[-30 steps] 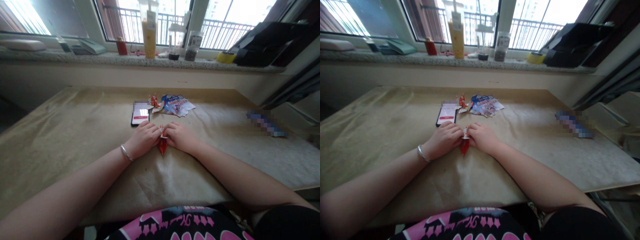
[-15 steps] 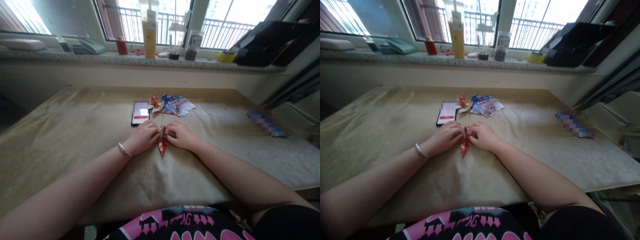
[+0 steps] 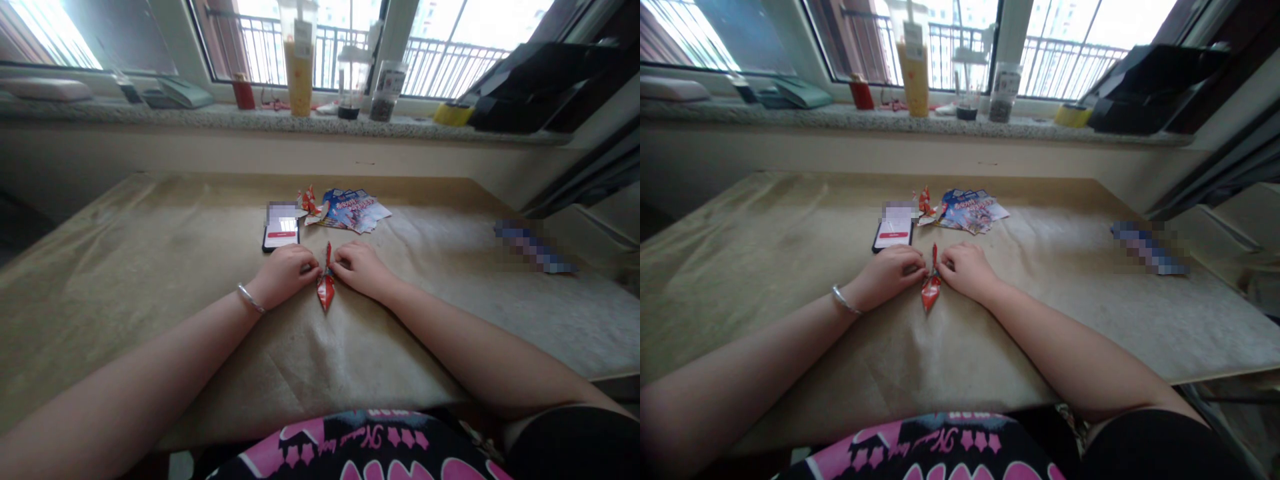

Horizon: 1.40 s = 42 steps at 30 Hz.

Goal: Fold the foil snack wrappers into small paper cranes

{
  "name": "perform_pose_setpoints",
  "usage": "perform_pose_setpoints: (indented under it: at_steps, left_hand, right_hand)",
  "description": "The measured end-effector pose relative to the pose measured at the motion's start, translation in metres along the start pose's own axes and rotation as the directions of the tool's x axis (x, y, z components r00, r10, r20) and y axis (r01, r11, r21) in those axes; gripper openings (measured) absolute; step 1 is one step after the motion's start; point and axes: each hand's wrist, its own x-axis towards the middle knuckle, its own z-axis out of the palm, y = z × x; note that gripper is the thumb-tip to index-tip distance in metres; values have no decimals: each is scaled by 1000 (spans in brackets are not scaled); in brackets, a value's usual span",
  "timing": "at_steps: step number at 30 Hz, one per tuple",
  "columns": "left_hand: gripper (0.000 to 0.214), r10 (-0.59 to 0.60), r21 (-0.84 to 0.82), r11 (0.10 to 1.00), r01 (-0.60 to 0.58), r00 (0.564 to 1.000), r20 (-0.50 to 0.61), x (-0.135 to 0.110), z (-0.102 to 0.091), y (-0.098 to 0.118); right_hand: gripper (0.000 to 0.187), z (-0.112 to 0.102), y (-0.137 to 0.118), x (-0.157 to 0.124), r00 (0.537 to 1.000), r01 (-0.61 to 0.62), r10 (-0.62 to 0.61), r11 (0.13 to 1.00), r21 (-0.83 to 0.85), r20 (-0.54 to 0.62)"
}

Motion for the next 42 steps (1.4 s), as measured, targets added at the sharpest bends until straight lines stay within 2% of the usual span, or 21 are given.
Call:
perform_pose_setpoints:
  at_steps: [6,11,16,21,35,42]
  left_hand:
    - [12,12,-6,1000,-12,999,46,-3,-2,1]
    - [12,51,15,999,-52,997,59,-6,-3,0]
    - [26,156,16,988,-157,986,59,-7,-4,-3]
    - [28,231,44,972,-232,972,31,-7,-4,-4]
    - [26,213,165,961,-220,975,60,-8,-5,3]
    - [26,200,215,953,-214,976,83,-8,-5,5]
  right_hand:
    - [19,0,3,2,996,-86,86,996,14,-10]
    - [18,-2,5,1,994,-108,109,993,54,-14]
    - [17,0,8,2,996,-87,87,991,106,1]
    - [16,3,11,3,998,-57,59,991,120,-10]
    - [16,3,9,2,996,-83,85,994,70,-25]
    - [12,2,8,-1,993,-73,78,995,67,-86]
